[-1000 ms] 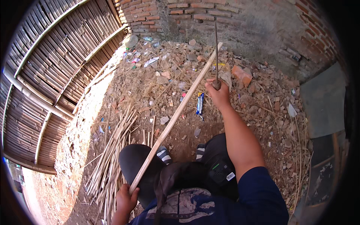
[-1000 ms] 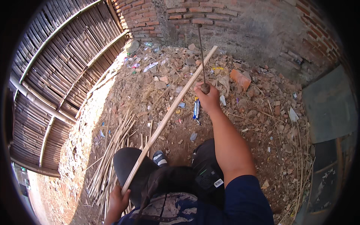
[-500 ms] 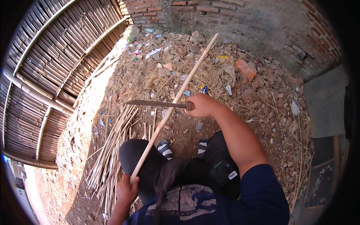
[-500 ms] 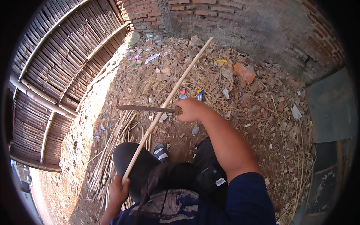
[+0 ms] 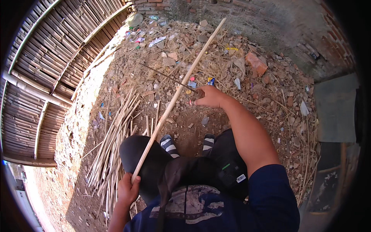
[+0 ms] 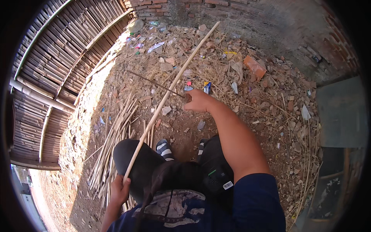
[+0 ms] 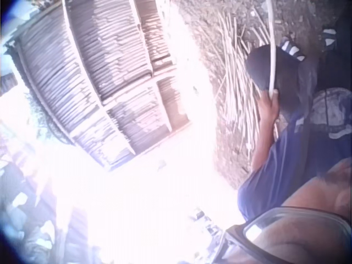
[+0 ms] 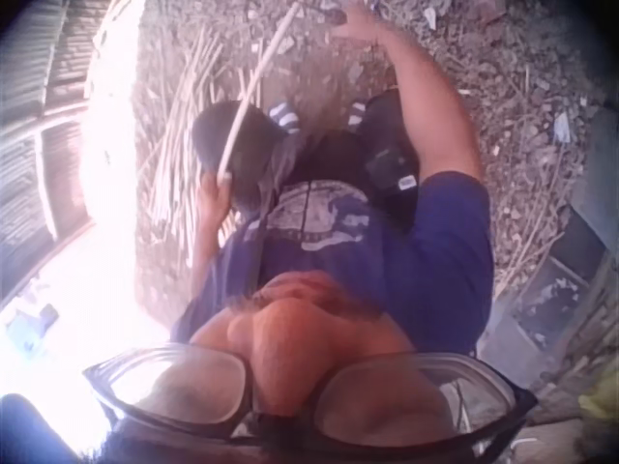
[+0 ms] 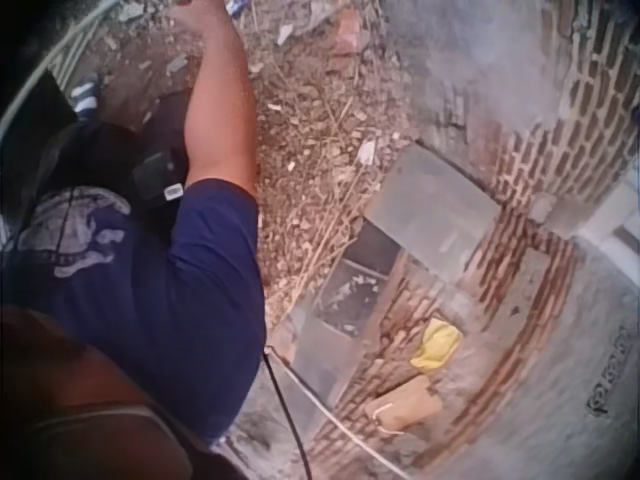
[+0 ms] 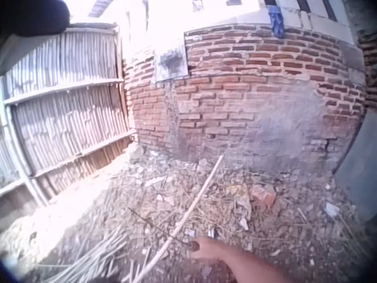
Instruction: The person strips bark or outer layers from long bamboo sticks using a large knife, working on each stick one at a time and rotating them to reach all sides.
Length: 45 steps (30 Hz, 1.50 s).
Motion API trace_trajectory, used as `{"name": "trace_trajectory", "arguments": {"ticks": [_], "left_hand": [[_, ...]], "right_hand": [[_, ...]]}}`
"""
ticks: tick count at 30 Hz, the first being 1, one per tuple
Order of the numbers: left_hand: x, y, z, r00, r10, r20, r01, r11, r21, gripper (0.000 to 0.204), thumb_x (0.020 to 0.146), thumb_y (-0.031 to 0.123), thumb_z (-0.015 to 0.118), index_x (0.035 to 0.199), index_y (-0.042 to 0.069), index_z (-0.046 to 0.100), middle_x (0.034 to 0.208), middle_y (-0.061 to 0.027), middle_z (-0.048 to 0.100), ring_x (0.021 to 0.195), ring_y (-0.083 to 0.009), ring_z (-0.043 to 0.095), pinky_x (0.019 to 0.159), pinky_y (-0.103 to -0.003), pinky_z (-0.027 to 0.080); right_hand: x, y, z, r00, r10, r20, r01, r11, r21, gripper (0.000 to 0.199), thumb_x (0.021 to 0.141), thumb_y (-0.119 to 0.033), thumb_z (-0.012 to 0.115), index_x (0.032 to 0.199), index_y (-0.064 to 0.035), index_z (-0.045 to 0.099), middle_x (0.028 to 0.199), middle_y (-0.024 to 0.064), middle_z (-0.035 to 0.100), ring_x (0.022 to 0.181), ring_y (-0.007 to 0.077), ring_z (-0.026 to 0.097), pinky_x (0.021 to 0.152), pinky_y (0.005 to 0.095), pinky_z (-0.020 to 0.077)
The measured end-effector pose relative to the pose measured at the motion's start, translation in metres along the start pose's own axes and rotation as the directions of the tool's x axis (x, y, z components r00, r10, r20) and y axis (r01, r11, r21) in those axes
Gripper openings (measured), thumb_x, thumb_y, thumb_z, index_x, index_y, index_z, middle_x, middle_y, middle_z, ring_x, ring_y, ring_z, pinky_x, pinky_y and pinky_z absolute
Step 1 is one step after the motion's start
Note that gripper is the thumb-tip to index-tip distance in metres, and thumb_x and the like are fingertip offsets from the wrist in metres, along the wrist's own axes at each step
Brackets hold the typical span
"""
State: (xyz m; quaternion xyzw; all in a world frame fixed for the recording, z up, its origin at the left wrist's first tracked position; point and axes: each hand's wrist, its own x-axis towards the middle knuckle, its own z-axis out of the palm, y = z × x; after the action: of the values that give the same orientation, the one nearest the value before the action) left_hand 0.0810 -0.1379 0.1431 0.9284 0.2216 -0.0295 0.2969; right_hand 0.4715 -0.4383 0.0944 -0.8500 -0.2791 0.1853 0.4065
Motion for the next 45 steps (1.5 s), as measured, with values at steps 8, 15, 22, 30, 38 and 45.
{"name": "trace_trajectory", "arguments": {"ticks": [8, 15, 22, 30, 38, 45], "left_hand": [[0.004, -0.004, -0.003, 0.998, 0.059, 0.019, -0.06, 0.997, 0.051, 0.032, 0.099, 0.033, 0.06, 0.092, 0.001, 0.057, 0.071, -0.0243, 0.062, 0.069, -0.0465, 0.062, 0.059, -0.053, 0.044], [0.002, 0.003, -0.001, 0.997, 0.069, -0.025, -0.065, 0.991, 0.119, 0.03, 0.098, 0.031, 0.061, 0.092, 0.002, 0.056, 0.07, -0.0244, 0.061, 0.066, -0.0473, 0.061, 0.058, -0.054, 0.043], [-0.005, 0.006, 0.006, 0.989, 0.109, -0.101, -0.088, 0.977, 0.193, 0.028, 0.094, 0.027, 0.067, 0.09, 0.002, 0.054, 0.069, -0.0229, 0.06, 0.065, -0.0465, 0.061, 0.057, -0.053, 0.045], [-0.002, -0.002, 0.012, 0.988, 0.107, -0.109, -0.089, 0.983, 0.16, 0.029, 0.093, 0.028, 0.068, 0.088, 0.003, 0.055, 0.067, -0.021, 0.059, 0.062, -0.0447, 0.061, 0.056, -0.052, 0.045], [0.01, 0.006, 0.002, 0.992, 0.103, -0.069, -0.094, 0.988, 0.126, 0.036, 0.095, 0.034, 0.066, 0.083, 0.001, 0.055, 0.064, -0.0218, 0.059, 0.061, -0.0444, 0.061, 0.055, -0.052, 0.044], [0.001, -0.002, 0.003, 0.99, 0.108, -0.093, -0.099, 0.99, 0.101, 0.036, 0.097, 0.035, 0.063, 0.085, 0.002, 0.056, 0.063, -0.0214, 0.059, 0.06, -0.0441, 0.06, 0.055, -0.051, 0.044]], "right_hand": [[-0.011, -0.036, 0.019, 0.97, -0.117, 0.215, 0.16, 0.967, -0.199, 0.047, 0.069, -0.031, 0.074, 0.106, -0.0024, 0.069, 0.091, 0.0191, 0.07, 0.083, 0.0342, 0.067, 0.076, 0.0415, 0.053], [-0.004, -0.02, 0.007, 0.997, 0.018, 0.075, -0.011, 0.995, -0.096, 0.036, 0.069, -0.031, 0.072, 0.092, -0.0021, 0.067, 0.084, 0.0191, 0.069, 0.079, 0.0345, 0.067, 0.071, 0.0449, 0.0518], [-0.016, -0.055, 0.024, 0.935, -0.117, 0.334, 0.24, 0.903, -0.356, 0.031, 0.069, -0.028, 0.071, 0.089, -0.0046, 0.067, 0.085, 0.0154, 0.069, 0.081, 0.0344, 0.067, 0.073, 0.0461, 0.0519], [-0.002, -0.037, 0.028, 0.937, -0.088, 0.339, 0.17, 0.96, -0.222, 0.034, 0.069, -0.029, 0.071, 0.093, -0.0048, 0.069, 0.085, 0.0163, 0.07, 0.082, 0.0347, 0.068, 0.072, 0.0469, 0.0528], [-0.007, -0.054, 0.034, 0.907, -0.236, 0.348, 0.319, 0.926, -0.203, 0.041, 0.072, -0.028, 0.073, 0.107, -0.006, 0.072, 0.079, 0.0176, 0.067, 0.079, 0.0377, 0.068, 0.073, 0.0456, 0.0528], [-0.016, -0.073, 0.039, 0.916, -0.102, 0.388, 0.235, 0.921, -0.311, 0.046, 0.07, -0.028, 0.071, 0.111, -0.0085, 0.071, 0.093, 0.019, 0.071, 0.09, 0.0371, 0.069, 0.081, 0.0458, 0.055]]}}
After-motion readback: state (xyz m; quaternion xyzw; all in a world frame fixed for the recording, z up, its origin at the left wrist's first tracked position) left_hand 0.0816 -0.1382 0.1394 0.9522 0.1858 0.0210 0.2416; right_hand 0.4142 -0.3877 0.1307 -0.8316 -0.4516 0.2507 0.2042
